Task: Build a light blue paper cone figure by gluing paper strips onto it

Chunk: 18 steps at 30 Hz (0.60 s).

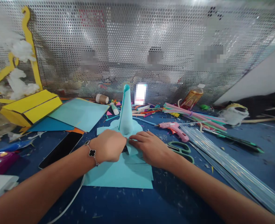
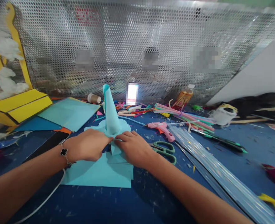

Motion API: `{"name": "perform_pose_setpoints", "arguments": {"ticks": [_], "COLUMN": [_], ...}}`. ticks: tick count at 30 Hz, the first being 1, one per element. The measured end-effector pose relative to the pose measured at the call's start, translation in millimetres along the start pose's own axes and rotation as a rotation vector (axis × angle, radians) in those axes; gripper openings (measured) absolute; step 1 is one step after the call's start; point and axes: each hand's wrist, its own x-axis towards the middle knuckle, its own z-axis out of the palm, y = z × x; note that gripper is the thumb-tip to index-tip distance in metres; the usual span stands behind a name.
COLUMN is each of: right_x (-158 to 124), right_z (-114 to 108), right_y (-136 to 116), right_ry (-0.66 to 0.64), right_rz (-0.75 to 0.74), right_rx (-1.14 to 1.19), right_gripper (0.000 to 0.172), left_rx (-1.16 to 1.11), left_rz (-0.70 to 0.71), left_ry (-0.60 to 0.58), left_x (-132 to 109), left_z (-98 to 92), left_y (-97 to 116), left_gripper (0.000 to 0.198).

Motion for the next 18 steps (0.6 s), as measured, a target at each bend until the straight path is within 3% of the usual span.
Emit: {"name": "perform_pose_setpoints", "arguments": {"ticks": [7, 18], "right_x": [-2, -1], "right_z": [-2, 2], "right_y": [-1, -6], "right_ry": [0.004, 0.025], "right_rz": [-0.109, -0.078], "right_rx": [0.072, 0.019], "right_gripper": [0.050, 0.037], "left_rx": [-0.010, 0.019], "left_rz": [-0.004, 0.015], "left_ry": [0.031, 0.103], "left_x": [1, -5], "left_z": [4.8, -2.7], "left_y": [2, 11], "left_gripper": [0.027, 0.015]}}
